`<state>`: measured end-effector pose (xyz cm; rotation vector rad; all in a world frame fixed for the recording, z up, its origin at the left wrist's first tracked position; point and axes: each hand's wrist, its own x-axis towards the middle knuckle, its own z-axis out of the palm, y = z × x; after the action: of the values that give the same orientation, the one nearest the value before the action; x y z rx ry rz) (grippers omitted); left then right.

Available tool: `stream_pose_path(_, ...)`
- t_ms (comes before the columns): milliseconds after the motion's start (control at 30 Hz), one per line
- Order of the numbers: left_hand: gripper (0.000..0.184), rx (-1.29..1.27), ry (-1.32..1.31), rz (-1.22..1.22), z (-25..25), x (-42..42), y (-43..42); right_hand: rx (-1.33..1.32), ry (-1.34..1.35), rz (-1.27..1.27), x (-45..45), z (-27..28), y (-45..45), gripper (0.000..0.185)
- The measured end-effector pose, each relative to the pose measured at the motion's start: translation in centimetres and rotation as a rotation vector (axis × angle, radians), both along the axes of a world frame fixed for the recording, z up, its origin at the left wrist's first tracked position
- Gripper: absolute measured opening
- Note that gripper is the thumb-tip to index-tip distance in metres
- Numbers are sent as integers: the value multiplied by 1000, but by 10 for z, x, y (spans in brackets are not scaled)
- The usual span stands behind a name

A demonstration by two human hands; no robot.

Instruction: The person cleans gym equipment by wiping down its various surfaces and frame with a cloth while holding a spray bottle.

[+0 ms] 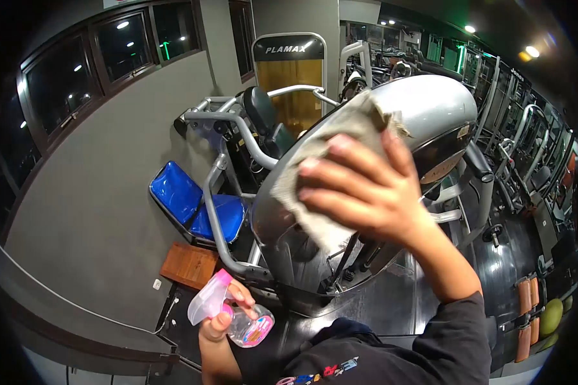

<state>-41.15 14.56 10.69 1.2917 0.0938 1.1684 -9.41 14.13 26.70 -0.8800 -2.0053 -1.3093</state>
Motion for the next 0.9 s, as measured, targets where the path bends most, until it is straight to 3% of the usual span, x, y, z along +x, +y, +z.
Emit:
stream_pose_path(100,49,-49,0,44,-11,-22,-3,93,178,-179,26,26,-12,33)
stream_pose_path(167,50,-109,-6,93,-17,-32,-9,168,389,-18,39,35,-7,33)
stream_pose_path(333,54,-102,22,266,-31,-47,-14,161,227,33,56,28,0,30)
stream_pose_path(400,56,-142,22,318,-38,-52,-16,145,422,144,64,20,-1,34)
stream_pose_path(467,57,-154,41,395,-47,-56,-12,114,398,203,59,23,-4,35)
stream_pose_path(700,61,-163,57,268,-51,-46,16,155,139,-101,49,26,-12,42)
stream_pose_path(900,53,-109,24,100,-38,-18,55,96,187,-68,55,25,-14,38)
